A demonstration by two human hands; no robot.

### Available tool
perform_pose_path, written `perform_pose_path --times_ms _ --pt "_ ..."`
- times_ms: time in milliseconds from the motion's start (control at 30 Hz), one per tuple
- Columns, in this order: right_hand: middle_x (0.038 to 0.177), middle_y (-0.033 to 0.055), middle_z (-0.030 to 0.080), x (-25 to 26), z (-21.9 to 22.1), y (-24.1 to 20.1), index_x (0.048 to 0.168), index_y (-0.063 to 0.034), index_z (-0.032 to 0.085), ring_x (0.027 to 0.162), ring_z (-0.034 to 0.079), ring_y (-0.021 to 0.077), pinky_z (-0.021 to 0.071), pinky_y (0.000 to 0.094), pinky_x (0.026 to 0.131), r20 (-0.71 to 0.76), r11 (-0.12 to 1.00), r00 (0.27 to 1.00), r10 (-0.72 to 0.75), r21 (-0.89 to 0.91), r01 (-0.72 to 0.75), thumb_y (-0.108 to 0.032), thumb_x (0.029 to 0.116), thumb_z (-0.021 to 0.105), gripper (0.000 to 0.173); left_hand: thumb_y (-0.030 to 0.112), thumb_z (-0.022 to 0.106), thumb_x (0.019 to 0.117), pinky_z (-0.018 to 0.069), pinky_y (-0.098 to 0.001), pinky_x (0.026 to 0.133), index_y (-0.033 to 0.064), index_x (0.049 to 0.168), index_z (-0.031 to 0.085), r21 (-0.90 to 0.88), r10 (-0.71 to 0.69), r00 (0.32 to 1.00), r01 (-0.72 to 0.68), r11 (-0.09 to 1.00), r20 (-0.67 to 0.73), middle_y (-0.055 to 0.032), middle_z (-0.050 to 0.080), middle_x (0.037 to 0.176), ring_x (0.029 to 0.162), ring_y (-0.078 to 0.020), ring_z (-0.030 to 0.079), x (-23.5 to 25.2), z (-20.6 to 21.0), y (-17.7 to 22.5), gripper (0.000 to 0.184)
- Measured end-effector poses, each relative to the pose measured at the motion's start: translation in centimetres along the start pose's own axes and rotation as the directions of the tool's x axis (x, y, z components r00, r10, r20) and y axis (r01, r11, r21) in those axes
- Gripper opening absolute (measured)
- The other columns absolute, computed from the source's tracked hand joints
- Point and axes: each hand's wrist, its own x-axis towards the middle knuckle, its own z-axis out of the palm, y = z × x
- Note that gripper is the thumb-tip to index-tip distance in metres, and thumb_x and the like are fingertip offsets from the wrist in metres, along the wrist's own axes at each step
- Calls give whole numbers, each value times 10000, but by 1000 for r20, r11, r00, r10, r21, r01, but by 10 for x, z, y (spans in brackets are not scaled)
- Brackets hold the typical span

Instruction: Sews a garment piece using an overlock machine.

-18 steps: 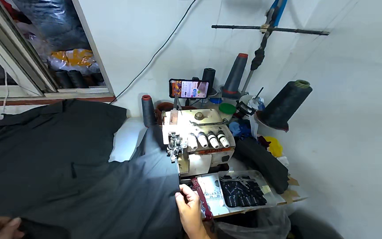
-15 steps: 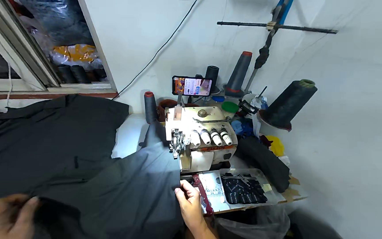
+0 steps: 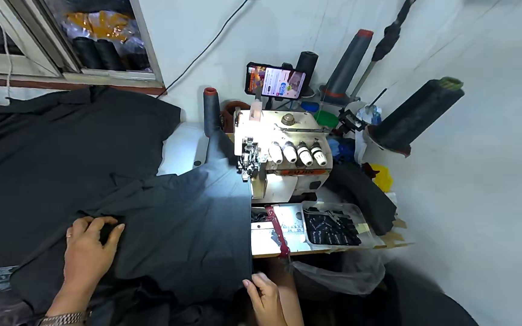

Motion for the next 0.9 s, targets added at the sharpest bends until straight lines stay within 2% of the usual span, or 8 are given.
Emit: perform_pose_path --times_ms 100,300,533,700,733,800,833,900 --pt "970 124 724 -5 -6 -1 982 11 771 935 695 147 570 271 876 12 996 1000 25 90 -26 -163 949 667 206 164 639 987 343 -749 1022 -84 1143 650 8 -18 1000 18 1000 18 -391 511 1288 1239 -618 456 -1 1 1 293" --pt "1010 146 724 -20 -15 -18 899 29 772 944 686 104 546 179 860 -124 992 990 -63 103 76 -90 921 673 156 139 632 1000 340 -747 1024 -93 1160 642 2 -23 999 23 1000 41 -402 501 1290 1245 -625 444 -1 0 1 282" --pt "829 84 718 -32 -16 -29 803 5 728 832 695 67 555 149 783 -248 990 960 -127 23 137 -71 865 698 103 174 610 1022 335 -759 1011 -96 1171 636 34 -10 999 9 999 47 -416 495 1290 1232 -640 444 -1 2 -2 310" --pt "636 27 575 -29 -13 -30 675 -35 603 583 548 18 448 126 559 -303 1000 953 -12 -10 10 -81 833 709 195 166 634 1006 322 -749 1029 -100 1202 622 -43 -43 999 44 998 26 -419 466 1330 1255 -627 433 -1 0 -2 331" --pt "627 11 546 -29 -13 -31 690 -32 579 560 509 4 419 125 533 -298 998 953 58 49 -45 -74 833 711 199 172 634 1002 336 -732 1024 -103 1244 598 -104 -57 998 59 993 22 -413 448 1356 1246 -604 449 -3 -4 4 368" --pt "737 19 621 -27 -18 -36 922 18 631 612 552 -4 471 150 581 -184 958 956 230 214 -189 -60 873 723 130 255 604 977 426 -675 927 -96 1257 582 -217 -16 1000 20 976 20 -371 498 1308 1128 -522 535 -12 -17 21 450" --pt "822 50 690 -26 -22 -39 1064 47 661 672 622 19 542 193 651 -96 926 953 288 279 -252 -47 899 716 198 322 597 959 493 -552 831 -58 1198 608 -292 32 998 -15 956 55 -266 578 1172 993 -376 589 -21 -23 32 448" --pt "830 109 713 -22 -32 -46 1068 83 707 718 652 89 557 283 719 39 916 953 300 268 -299 -48 929 673 194 386 628 978 563 -265 717 88 1039 674 -577 200 917 38 816 344 26 669 927 794 -44 634 -47 -30 53 307"
